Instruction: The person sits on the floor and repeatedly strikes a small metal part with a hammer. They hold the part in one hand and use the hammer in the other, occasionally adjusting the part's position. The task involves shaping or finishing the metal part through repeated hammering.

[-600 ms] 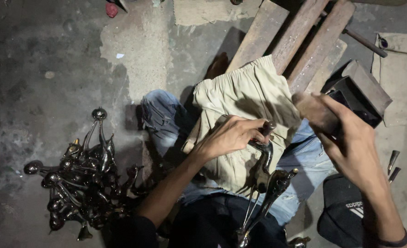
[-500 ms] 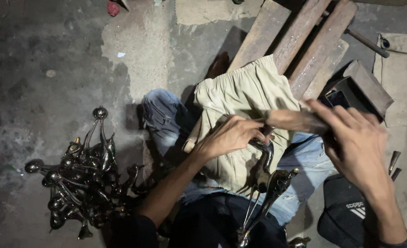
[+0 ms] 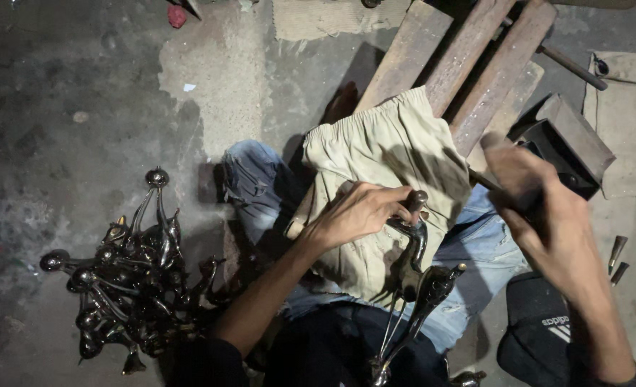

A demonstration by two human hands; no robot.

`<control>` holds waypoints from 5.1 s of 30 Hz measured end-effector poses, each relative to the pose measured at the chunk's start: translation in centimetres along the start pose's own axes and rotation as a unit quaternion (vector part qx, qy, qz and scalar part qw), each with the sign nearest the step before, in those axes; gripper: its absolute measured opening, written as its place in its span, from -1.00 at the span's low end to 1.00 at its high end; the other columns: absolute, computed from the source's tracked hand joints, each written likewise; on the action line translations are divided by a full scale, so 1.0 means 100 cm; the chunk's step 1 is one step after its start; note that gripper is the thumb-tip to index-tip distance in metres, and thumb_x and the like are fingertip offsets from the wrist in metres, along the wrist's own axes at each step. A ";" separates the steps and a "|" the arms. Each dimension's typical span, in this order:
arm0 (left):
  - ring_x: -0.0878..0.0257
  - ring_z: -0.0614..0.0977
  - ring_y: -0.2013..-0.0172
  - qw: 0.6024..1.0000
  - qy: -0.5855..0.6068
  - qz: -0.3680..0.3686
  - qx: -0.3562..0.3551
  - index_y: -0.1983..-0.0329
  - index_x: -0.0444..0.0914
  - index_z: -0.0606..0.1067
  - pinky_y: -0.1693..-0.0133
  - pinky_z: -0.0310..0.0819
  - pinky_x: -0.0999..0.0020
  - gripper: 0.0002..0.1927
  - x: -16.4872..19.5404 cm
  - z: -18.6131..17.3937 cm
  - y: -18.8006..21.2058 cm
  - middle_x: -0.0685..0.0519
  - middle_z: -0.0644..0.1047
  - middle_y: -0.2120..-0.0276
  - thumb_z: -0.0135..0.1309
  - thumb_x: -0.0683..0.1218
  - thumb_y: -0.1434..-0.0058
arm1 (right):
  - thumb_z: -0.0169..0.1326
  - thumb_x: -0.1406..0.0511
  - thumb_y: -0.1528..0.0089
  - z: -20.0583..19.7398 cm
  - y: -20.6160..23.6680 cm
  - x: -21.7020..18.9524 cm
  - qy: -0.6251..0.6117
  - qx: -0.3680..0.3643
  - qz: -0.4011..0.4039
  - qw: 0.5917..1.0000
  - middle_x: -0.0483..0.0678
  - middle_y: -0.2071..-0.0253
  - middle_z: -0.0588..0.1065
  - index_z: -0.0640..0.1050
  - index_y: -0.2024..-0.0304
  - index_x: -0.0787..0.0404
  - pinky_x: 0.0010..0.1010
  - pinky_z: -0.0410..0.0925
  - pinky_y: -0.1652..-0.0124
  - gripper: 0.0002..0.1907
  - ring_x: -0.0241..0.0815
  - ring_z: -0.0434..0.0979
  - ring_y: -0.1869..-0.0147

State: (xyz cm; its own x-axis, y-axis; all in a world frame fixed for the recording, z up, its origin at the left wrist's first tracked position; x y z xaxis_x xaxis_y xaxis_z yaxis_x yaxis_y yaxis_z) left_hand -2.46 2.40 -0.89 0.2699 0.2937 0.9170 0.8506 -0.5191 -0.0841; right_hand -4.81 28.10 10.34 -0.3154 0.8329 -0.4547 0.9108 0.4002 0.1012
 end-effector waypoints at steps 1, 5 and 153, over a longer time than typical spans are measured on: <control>0.44 0.52 0.63 1.000 -0.014 -0.006 0.000 -0.06 -0.14 0.56 0.63 0.30 0.45 -0.56 0.001 -0.001 0.000 0.13 0.73 0.28 -0.02 -0.39 -0.20 | 0.27 0.38 -0.02 0.000 0.001 0.002 0.149 -0.044 0.006 0.988 -0.14 -0.01 0.53 0.27 -0.44 -0.24 -0.20 0.37 -0.18 -0.04 -0.21 0.53 -0.06; 0.44 0.58 0.58 1.000 0.007 0.009 -0.006 -0.13 -0.14 0.50 0.63 0.36 0.46 -0.54 0.001 0.008 -0.010 0.11 0.70 0.23 -0.02 -0.38 -0.21 | 0.19 0.44 -0.02 -0.002 0.006 0.014 0.016 0.039 0.001 0.999 -0.11 0.02 0.51 0.25 -0.53 -0.18 -0.18 0.34 -0.13 0.02 -0.17 0.50 -0.03; 0.17 0.78 0.17 0.970 0.211 -0.084 0.091 -0.05 -0.46 0.45 0.20 0.67 0.32 -0.76 -0.072 0.251 -0.150 -0.18 0.71 0.29 -0.04 -0.34 -0.33 | 0.15 0.43 -0.19 0.035 0.008 0.313 0.113 -0.086 0.067 0.988 0.07 0.02 0.57 0.25 -0.52 -0.06 -0.32 0.47 0.43 -0.15 -0.09 0.60 0.41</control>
State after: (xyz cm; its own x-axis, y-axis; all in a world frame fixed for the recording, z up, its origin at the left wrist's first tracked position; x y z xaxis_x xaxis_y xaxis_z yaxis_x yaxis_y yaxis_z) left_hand -5.84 28.25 -16.01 -0.0552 -0.0127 0.9984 0.9424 -0.3310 0.0479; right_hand -13.02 53.17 -6.91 -0.2635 0.9394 -0.2194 0.8960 0.3226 0.3051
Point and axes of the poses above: each hand's wrist, its own y-axis away from the middle knuckle, its own z-axis out of the palm, x = y × z, the point moved 2 cm from there along -y, towards the middle knuckle
